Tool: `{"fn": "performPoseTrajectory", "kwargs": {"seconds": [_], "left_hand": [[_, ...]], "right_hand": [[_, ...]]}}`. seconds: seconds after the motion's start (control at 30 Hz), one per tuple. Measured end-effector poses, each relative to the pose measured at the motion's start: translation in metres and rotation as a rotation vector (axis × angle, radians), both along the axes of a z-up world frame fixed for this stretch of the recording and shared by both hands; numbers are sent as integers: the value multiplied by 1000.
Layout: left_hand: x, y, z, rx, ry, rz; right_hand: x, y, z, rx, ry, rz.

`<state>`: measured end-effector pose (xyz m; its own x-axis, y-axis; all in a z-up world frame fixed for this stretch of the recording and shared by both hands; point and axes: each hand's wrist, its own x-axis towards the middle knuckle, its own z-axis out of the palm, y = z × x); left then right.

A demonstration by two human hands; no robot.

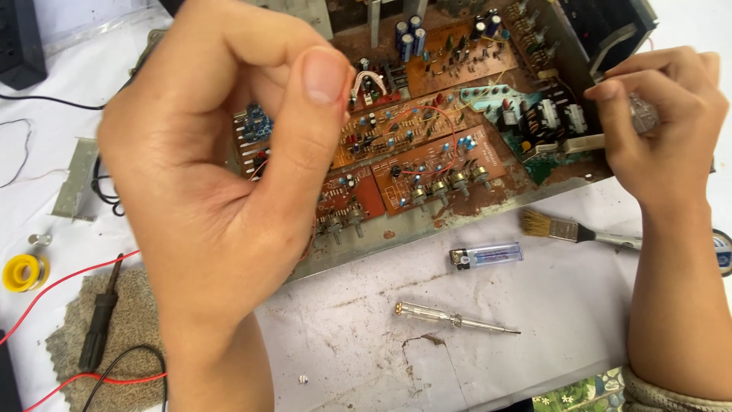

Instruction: Wiring and connecting electronic components within an amplifier chassis.

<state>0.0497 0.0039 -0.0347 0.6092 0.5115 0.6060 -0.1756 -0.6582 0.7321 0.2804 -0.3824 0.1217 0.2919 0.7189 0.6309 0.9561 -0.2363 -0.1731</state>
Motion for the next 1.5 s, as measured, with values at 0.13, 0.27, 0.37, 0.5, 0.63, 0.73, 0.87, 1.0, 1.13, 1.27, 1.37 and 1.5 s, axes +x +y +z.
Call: {"fn": "performPoseTrajectory", "kwargs": {"seconds": [0.13, 0.27, 0.37, 0.5, 0.63, 0.73, 0.87, 1.0, 1.13, 1.27, 1.37, 1.5], "left_hand": [[14, -2, 1, 4, -4, -21], [17, -2, 5, 14, 2, -24], [17, -1, 5, 21, 8, -23], [16, 0, 7, 30, 16, -21], [-48, -110, 212, 39, 24, -20], [-63, -141, 262, 46, 32, -19], [-69, -150, 277, 54, 39, -21], [-73, -153, 281, 63, 48, -20], [-76, -154, 284, 72, 56, -18], [-75, -155, 289, 85, 63, -26], [-72, -161, 293, 110, 64, -30], [-55, -167, 289, 261, 160, -59]], "right_hand": [[4, -1, -6, 143, -10, -81], [0, 2, -1, 164, 12, -67], [-7, 5, 5, 166, 20, -55], [-10, 5, 6, 167, 94, -44], [-10, 7, 8, 80, 158, 10], [-13, 14, 12, -46, 213, -1], [-17, 17, 20, -142, 217, 3], [-20, 18, 22, -212, 253, -11], [-19, 18, 20, -188, 245, 10], [-15, 14, 24, -193, 267, 8], [-10, 2, 27, -61, 272, 5], [8, -17, 22, 253, 257, -109]]}}
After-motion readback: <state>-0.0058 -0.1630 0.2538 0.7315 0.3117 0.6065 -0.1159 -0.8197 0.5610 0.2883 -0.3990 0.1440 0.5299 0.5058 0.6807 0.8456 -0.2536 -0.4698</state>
